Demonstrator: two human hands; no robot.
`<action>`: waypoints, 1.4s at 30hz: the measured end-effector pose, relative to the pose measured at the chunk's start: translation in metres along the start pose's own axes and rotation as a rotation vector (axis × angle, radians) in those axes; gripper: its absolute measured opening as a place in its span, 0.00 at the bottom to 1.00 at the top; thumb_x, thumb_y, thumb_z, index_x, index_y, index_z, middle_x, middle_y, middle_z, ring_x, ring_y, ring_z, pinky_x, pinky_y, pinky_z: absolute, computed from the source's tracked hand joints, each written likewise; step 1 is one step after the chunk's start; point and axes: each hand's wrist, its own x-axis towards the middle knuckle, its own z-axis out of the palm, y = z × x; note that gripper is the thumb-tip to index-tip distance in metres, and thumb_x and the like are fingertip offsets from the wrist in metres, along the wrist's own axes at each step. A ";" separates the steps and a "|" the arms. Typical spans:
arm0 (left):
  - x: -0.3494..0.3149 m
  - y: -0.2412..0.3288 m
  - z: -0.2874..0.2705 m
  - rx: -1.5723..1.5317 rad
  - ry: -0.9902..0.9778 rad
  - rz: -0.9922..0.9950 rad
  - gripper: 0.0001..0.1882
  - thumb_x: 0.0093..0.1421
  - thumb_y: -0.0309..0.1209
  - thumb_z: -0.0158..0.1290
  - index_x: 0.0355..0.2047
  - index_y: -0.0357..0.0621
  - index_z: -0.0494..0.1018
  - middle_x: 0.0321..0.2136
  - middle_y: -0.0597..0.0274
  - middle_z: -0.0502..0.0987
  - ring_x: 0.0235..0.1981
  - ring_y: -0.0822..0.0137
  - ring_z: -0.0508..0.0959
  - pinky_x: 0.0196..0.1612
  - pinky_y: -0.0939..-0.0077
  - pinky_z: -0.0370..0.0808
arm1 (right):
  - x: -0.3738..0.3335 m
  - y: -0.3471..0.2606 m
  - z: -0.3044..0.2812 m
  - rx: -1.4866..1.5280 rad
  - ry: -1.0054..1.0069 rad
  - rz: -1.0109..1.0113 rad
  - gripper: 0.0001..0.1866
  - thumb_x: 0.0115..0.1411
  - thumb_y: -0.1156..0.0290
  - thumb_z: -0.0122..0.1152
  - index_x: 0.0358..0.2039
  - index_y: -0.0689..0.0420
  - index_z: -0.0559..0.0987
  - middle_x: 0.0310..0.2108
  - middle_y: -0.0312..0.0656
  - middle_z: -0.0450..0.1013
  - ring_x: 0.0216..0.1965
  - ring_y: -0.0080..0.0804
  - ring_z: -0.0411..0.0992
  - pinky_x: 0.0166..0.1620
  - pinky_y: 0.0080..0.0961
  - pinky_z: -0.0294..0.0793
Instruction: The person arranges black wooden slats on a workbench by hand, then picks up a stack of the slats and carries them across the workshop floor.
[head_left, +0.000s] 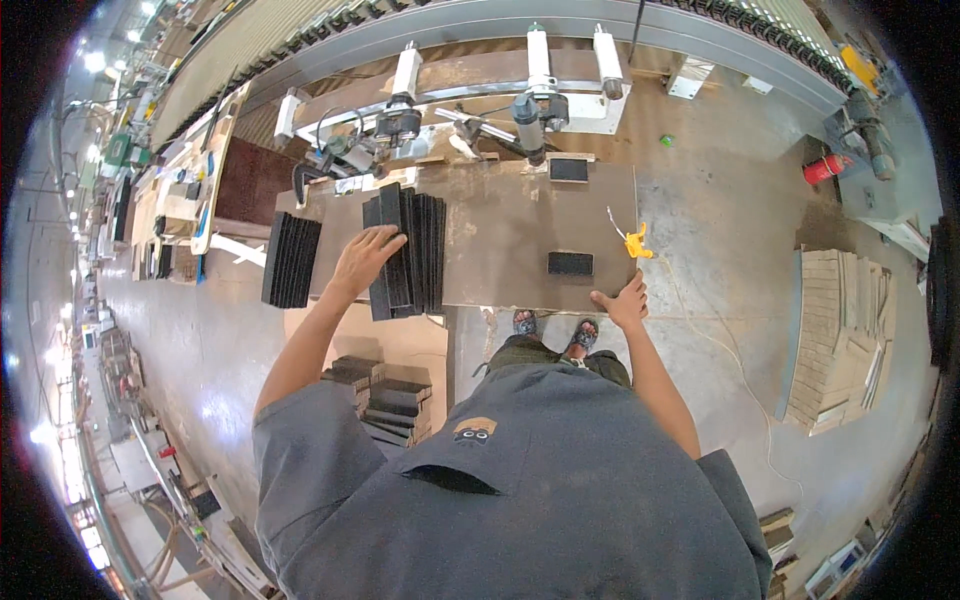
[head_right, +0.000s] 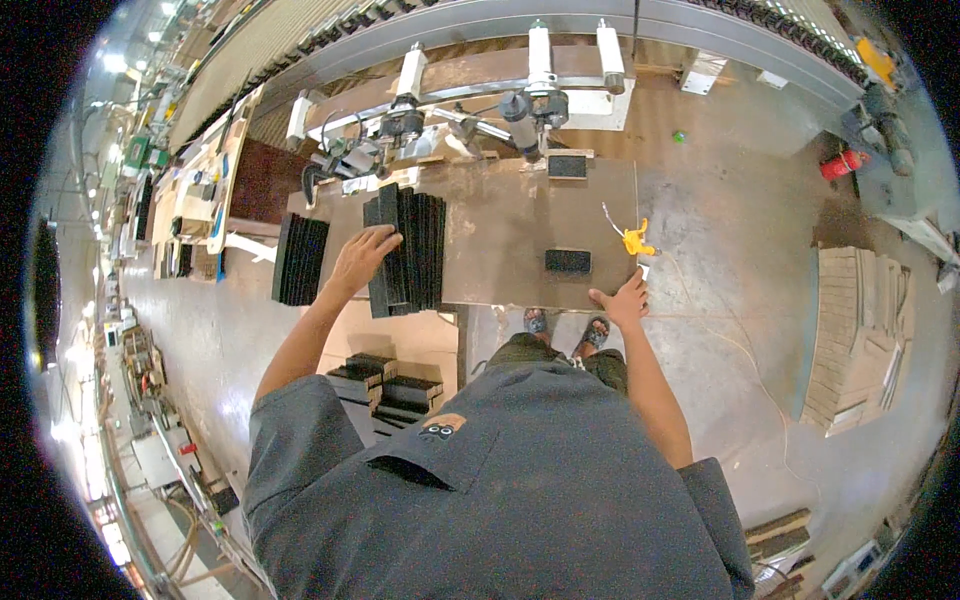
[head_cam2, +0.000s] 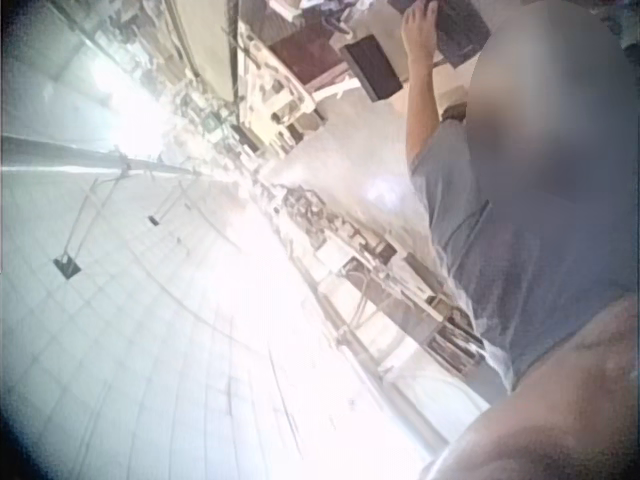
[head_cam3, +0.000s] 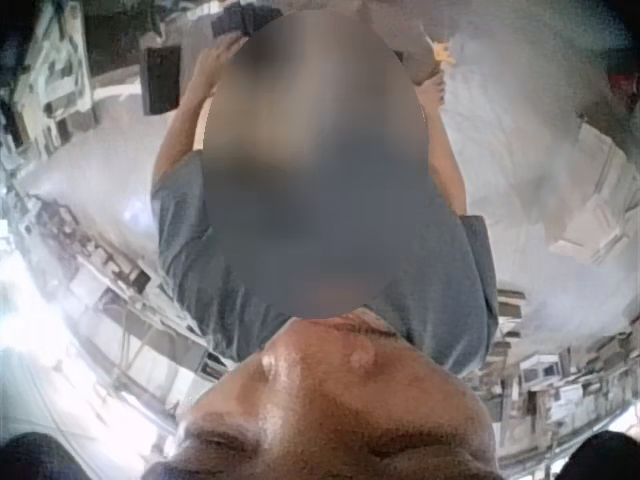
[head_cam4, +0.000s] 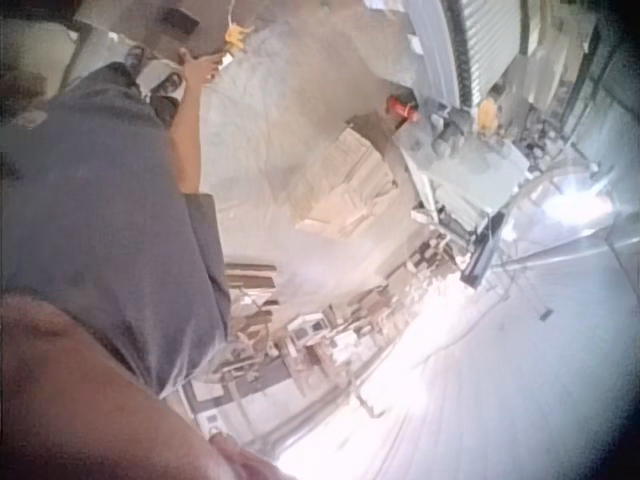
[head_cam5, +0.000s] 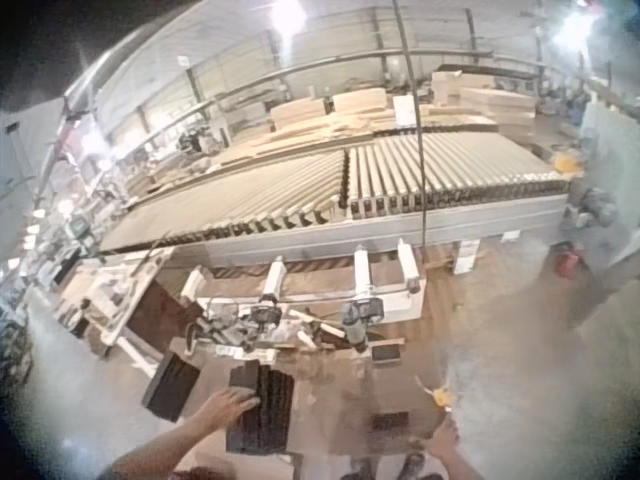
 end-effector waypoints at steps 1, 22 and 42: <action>-0.001 0.010 0.001 -0.001 -0.010 -0.011 0.27 0.62 0.22 0.55 0.62 0.54 0.71 0.63 0.57 0.74 0.63 0.54 0.76 0.62 0.59 0.78 | 0.000 0.002 0.001 0.004 0.009 -0.010 0.79 0.41 0.34 0.83 0.79 0.56 0.40 0.74 0.60 0.54 0.73 0.65 0.55 0.71 0.64 0.55; -0.027 0.029 0.067 -1.153 0.088 -1.194 0.42 0.72 0.53 0.56 0.72 0.31 0.61 0.65 0.42 0.74 0.66 0.50 0.72 0.70 0.60 0.65 | -0.029 -0.004 0.000 0.177 0.289 -0.123 0.69 0.52 0.36 0.78 0.79 0.59 0.47 0.76 0.59 0.51 0.75 0.62 0.51 0.73 0.63 0.49; -0.098 0.006 0.119 -2.096 0.150 -0.723 0.52 0.74 0.70 0.30 0.81 0.40 0.42 0.81 0.57 0.47 0.81 0.60 0.46 0.80 0.61 0.45 | -0.165 -0.342 0.142 1.249 -0.853 -0.039 0.67 0.63 0.18 0.45 0.82 0.55 0.34 0.84 0.48 0.33 0.83 0.42 0.36 0.80 0.40 0.36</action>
